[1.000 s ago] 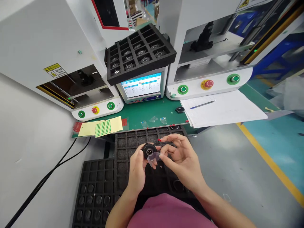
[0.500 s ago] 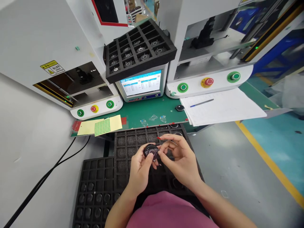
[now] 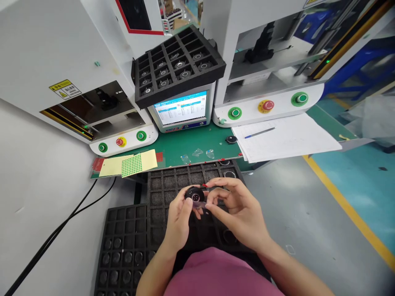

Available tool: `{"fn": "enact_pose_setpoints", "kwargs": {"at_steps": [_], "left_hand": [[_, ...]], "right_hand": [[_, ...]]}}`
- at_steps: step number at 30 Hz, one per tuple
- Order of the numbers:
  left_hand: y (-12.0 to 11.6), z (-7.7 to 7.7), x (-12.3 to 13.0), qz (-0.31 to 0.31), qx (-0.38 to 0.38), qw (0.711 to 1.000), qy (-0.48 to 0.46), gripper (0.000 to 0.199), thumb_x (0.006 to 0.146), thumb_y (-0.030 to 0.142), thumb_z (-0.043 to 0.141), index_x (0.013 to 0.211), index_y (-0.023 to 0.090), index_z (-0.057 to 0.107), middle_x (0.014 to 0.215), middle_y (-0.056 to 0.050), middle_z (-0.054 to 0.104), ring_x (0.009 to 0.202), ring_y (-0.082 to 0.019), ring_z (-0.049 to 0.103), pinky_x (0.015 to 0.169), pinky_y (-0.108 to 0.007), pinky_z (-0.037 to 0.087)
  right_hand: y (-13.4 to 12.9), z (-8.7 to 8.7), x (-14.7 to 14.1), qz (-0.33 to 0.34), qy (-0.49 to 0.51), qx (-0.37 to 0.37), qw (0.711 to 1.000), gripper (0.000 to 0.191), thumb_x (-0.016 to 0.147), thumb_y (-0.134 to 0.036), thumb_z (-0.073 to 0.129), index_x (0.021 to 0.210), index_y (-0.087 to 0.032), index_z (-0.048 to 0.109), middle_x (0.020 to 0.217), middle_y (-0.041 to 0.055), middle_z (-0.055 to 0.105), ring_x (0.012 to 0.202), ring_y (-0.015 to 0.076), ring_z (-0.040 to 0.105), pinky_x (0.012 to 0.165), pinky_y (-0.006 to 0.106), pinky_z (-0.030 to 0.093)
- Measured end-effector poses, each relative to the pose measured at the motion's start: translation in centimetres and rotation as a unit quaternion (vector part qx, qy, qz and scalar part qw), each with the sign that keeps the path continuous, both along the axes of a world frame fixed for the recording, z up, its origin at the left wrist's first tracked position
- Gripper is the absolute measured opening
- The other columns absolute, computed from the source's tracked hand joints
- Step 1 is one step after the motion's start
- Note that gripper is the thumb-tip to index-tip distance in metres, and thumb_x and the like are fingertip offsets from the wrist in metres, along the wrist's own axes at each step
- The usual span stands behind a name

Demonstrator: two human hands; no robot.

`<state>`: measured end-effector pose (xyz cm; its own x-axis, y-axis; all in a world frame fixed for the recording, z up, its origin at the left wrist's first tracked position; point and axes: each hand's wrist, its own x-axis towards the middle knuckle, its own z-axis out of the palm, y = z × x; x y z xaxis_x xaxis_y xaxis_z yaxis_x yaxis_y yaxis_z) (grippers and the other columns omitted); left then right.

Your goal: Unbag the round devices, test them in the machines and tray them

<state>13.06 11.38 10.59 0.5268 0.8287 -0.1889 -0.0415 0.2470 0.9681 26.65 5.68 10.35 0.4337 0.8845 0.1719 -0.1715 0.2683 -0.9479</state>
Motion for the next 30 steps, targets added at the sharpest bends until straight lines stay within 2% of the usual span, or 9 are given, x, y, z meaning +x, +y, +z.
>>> {"fn": "enact_pose_setpoints", "kwargs": {"at_steps": [2,4,8,11,16,19,22,27,30], "left_hand": [[0.0,0.0,-0.1,-0.009,0.007,1.000,0.000,0.047,0.089,0.052,0.059,0.115,0.013,0.065,0.091,-0.009,0.071,0.064,-0.013,0.060,0.056,-0.023,0.050],[0.0,0.2,0.0,-0.016,0.012,1.000,0.007,0.047,0.086,0.050,0.064,0.114,0.013,0.065,0.088,-0.008,0.070,0.063,-0.012,0.059,0.055,-0.021,0.050],[0.0,0.7,0.2,-0.014,0.003,0.999,0.034,0.047,0.083,0.049,0.068,0.112,0.012,0.065,0.068,-0.001,0.063,0.056,-0.010,0.055,0.054,-0.020,0.048],[0.0,0.8,0.2,-0.013,-0.004,0.999,0.049,0.047,0.084,0.050,0.066,0.111,0.010,0.065,0.064,0.000,0.061,0.053,-0.010,0.054,0.053,-0.020,0.047],[0.0,0.7,0.2,-0.017,-0.002,0.998,0.061,0.045,0.086,0.049,0.064,0.108,0.010,0.066,0.064,-0.001,0.062,0.053,-0.011,0.055,0.053,-0.022,0.047],[0.0,0.7,0.2,-0.019,-0.003,0.998,0.053,0.045,0.084,0.049,0.065,0.108,0.010,0.066,0.066,-0.002,0.063,0.054,-0.011,0.055,0.053,-0.022,0.047],[-0.1,0.7,0.2,-0.022,0.000,0.999,0.037,0.044,0.083,0.047,0.068,0.108,0.012,0.066,0.073,-0.003,0.063,0.058,-0.011,0.055,0.053,-0.021,0.048],[-0.2,0.6,0.1,-0.025,-0.010,0.999,0.037,0.040,0.081,0.040,0.071,0.110,0.014,0.064,0.077,-0.002,0.060,0.061,-0.010,0.054,0.054,-0.019,0.047],[-0.3,0.5,0.0,-0.034,-0.013,0.999,0.033,0.041,0.080,0.039,0.072,0.112,0.014,0.064,0.081,-0.003,0.062,0.062,-0.010,0.055,0.053,-0.019,0.047]], "right_hand": [[0.1,0.5,0.7,0.049,0.026,-0.023,0.998,0.038,0.077,-0.007,0.068,0.105,-0.030,0.058,0.105,0.0001,0.063,0.068,0.0082,0.065,0.061,0.023,0.052],[0.3,0.7,1.2,0.071,0.034,-0.044,0.996,0.038,0.075,-0.007,0.069,0.104,-0.029,0.058,0.105,0.0004,0.063,0.067,0.0078,0.065,0.060,0.022,0.051],[0.9,0.5,1.6,0.060,0.030,-0.063,0.996,0.037,0.073,-0.007,0.070,0.102,-0.026,0.057,0.106,0.0016,0.063,0.066,0.0070,0.064,0.059,0.022,0.051],[1.1,0.0,1.6,0.060,0.026,-0.068,0.996,0.038,0.072,-0.008,0.070,0.102,-0.026,0.056,0.104,0.0014,0.064,0.066,0.0071,0.063,0.060,0.022,0.051],[1.1,-0.4,1.4,0.043,0.013,-0.067,0.997,0.036,0.074,-0.008,0.070,0.101,-0.026,0.056,0.104,0.0015,0.065,0.067,0.0080,0.063,0.061,0.024,0.051],[0.9,-0.2,1.5,0.054,0.022,-0.065,0.996,0.035,0.074,-0.009,0.070,0.102,-0.026,0.056,0.104,0.0018,0.064,0.067,0.0080,0.063,0.061,0.024,0.051],[0.6,0.1,1.9,0.094,0.044,-0.062,0.993,0.036,0.074,-0.008,0.071,0.102,-0.026,0.057,0.104,0.0006,0.062,0.066,0.0066,0.063,0.061,0.023,0.051],[0.2,0.5,2.7,0.203,0.099,-0.051,0.973,0.040,0.074,-0.004,0.070,0.104,-0.028,0.057,0.107,0.0002,0.060,0.066,0.0053,0.062,0.064,0.023,0.054],[0.2,0.6,2.9,0.191,0.091,-0.059,0.976,0.042,0.073,-0.003,0.071,0.105,-0.027,0.058,0.111,0.0014,0.060,0.066,0.0051,0.062,0.063,0.023,0.053]]}}
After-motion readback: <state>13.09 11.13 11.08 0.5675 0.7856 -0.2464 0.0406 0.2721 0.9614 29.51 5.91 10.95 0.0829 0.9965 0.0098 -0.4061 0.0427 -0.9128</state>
